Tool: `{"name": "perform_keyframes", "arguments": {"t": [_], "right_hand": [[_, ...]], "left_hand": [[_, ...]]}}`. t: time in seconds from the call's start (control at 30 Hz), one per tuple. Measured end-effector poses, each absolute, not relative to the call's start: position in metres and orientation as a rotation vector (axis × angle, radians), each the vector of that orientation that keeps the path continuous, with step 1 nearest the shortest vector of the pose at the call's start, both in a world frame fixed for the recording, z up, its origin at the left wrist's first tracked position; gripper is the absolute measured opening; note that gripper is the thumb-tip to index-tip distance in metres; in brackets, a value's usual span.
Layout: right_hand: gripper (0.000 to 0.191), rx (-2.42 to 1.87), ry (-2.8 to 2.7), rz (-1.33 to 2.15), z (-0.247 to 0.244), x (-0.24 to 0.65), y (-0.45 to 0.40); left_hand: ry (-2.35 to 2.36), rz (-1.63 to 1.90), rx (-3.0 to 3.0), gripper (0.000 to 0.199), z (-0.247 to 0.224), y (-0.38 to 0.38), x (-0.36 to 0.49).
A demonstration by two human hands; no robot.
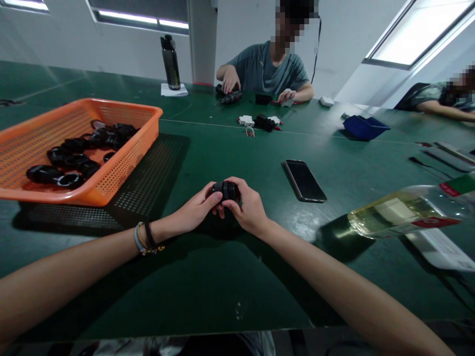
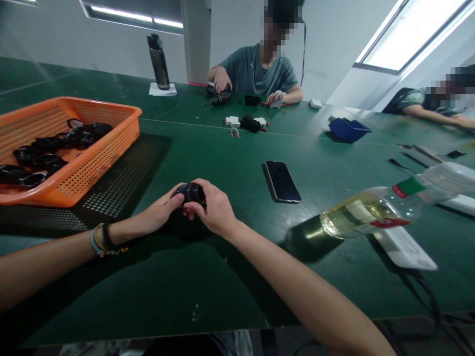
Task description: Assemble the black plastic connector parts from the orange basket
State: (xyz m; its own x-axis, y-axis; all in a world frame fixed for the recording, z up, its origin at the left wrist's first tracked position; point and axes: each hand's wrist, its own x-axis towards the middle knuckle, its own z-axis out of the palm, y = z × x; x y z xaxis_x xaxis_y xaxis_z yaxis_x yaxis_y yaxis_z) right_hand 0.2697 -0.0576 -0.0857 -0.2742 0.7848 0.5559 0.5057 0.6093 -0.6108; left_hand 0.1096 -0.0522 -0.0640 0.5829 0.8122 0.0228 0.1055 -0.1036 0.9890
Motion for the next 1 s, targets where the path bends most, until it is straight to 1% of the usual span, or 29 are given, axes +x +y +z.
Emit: {"name": "perform_keyframes", "arguments": {"t": [0.23, 0.6, 0.7, 0.87, 1.0], "right_hand": [[0.049, -1.011, -1.941, 0.371, -0.086, 0.271, -0.057], [0.043, -1.028, -1.822, 0.505, -0.084, 0.261, -0.065], [0.043, -0.991, -1.81, 0.497, -0.082, 0.259, -0.069], [0.047, -0.964, -1.792, 0.497, -0.08, 0.258, -0.075], [0.046, -0.966, -1.761, 0.53, -0.08, 0.255, -0.078]], "left_hand": [[0.793, 0.652, 1.601, 0.031, -0.065, -0.049, 0.109], [0.872, 0.776, 1.738, 0.032, -0.064, -0.054, 0.108], [0.899, 0.792, 1.857, 0.037, -0.061, -0.056, 0.106], [0.891, 0.815, 1.974, 0.054, -0.056, -0.06, 0.103], [0.889, 0.842, 2.035, 0.059, -0.055, -0.061, 0.103]]}}
